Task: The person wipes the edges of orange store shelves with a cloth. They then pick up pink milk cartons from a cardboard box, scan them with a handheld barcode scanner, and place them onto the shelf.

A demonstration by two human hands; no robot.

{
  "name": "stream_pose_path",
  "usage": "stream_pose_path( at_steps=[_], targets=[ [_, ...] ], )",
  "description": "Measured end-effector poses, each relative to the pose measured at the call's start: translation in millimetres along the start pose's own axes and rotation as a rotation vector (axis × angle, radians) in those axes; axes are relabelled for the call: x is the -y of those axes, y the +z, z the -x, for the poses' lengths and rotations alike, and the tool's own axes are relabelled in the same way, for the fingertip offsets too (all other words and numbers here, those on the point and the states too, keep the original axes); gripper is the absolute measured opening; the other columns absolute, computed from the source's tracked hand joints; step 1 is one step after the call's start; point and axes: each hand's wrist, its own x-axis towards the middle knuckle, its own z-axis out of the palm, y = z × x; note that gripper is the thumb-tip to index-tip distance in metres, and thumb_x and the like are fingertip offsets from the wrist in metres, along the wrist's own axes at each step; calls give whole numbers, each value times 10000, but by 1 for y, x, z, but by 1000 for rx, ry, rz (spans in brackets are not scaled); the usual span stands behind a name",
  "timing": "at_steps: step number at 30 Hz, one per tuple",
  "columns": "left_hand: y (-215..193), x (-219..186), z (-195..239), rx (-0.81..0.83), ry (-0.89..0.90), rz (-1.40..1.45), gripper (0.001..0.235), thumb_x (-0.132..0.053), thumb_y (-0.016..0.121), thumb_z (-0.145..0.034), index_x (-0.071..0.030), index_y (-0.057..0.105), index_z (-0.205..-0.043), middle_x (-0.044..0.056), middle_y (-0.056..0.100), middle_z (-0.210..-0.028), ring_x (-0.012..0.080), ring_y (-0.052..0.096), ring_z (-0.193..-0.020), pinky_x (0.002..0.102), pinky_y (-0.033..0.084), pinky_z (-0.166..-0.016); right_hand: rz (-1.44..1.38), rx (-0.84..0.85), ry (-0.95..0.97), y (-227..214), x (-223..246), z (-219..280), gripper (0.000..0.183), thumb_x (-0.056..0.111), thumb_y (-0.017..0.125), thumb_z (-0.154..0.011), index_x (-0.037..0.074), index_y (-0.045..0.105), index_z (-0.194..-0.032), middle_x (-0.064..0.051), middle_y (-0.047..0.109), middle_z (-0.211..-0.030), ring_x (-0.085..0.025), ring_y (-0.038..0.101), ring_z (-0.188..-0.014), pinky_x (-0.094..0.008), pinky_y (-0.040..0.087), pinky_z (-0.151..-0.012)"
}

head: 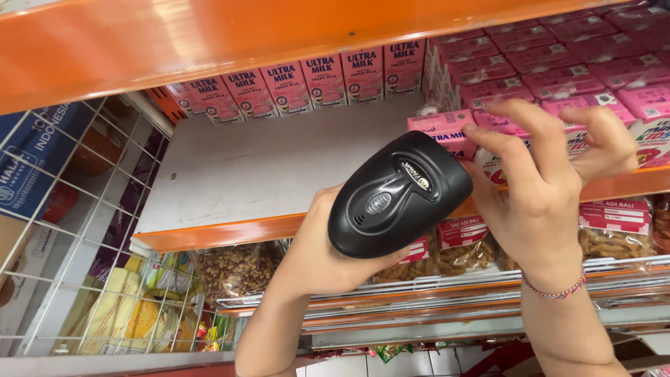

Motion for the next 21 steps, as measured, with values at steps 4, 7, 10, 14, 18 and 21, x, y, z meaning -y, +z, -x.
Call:
stream_pose_path(
  at_steps=[4, 7, 10, 14, 18, 21],
  targets=[
    [-2, 7, 3, -1, -32, 62, 388, -77, 830, -812, 17, 688, -1161, 56, 762, -992, 81, 666, -894, 280, 581, -863, -26, 61, -48, -8, 0, -10, 263, 38, 864, -898, 50, 739, -1129, -27, 758, -1299, -298, 418, -1399, -451, 191, -1102],
    [-3, 8, 4, -10, -60, 123, 360, -54, 825, -816, 20, 693, -1143, 39, 752, -965, 75, 647, -871, 276, 573, -835, -63, 44, -33, -8, 0, -13, 244, 65, 866, -951, 76, 740, -1160, -15, 758, -1249, -279, 424, -1317, -426, 191, -1111],
    [-3, 8, 3, -30, -76, 185, 327, -40, 821, -819, 19, 691, -1113, 25, 749, -962, 79, 657, -867, 276, 572, -826, -59, 25, -37, -6, 0, -13, 228, 90, 875, -973, 82, 736, -1153, -2, 756, -1233, -282, 425, -1285, -429, 182, -1102],
    [0, 9, 3, -55, -112, 126, 315, -44, 839, -835, 33, 703, -1108, 58, 755, -955, 93, 661, -864, 280, 579, -822, -57, 8, 3, -2, 1, -8, 256, 124, 898, -956, 108, 735, -1154, 16, 741, -1274, -266, 444, -1290, -432, 201, -1111],
    [13, 8, 14, -210, 58, 42, 639, -56, 813, -815, 30, 520, -1377, 83, 683, -1231, 106, 646, -1129, 272, 525, -1030, -63, -90, 19, 2, 4, 3, 339, 166, 928, -913, 117, 734, -1187, -2, 674, -1333, -288, 431, -1285, -440, 239, -1114],
    [33, 12, 30, -293, 78, 7, 576, -36, 825, -871, 30, 543, -1368, 108, 702, -1167, 142, 703, -1058, 296, 568, -1020, -115, -128, 45, -2, 3, 16, 344, 159, 939, -893, 124, 733, -1166, -21, 646, -1341, -313, 432, -1266, -435, 292, -1075]
  ],
)
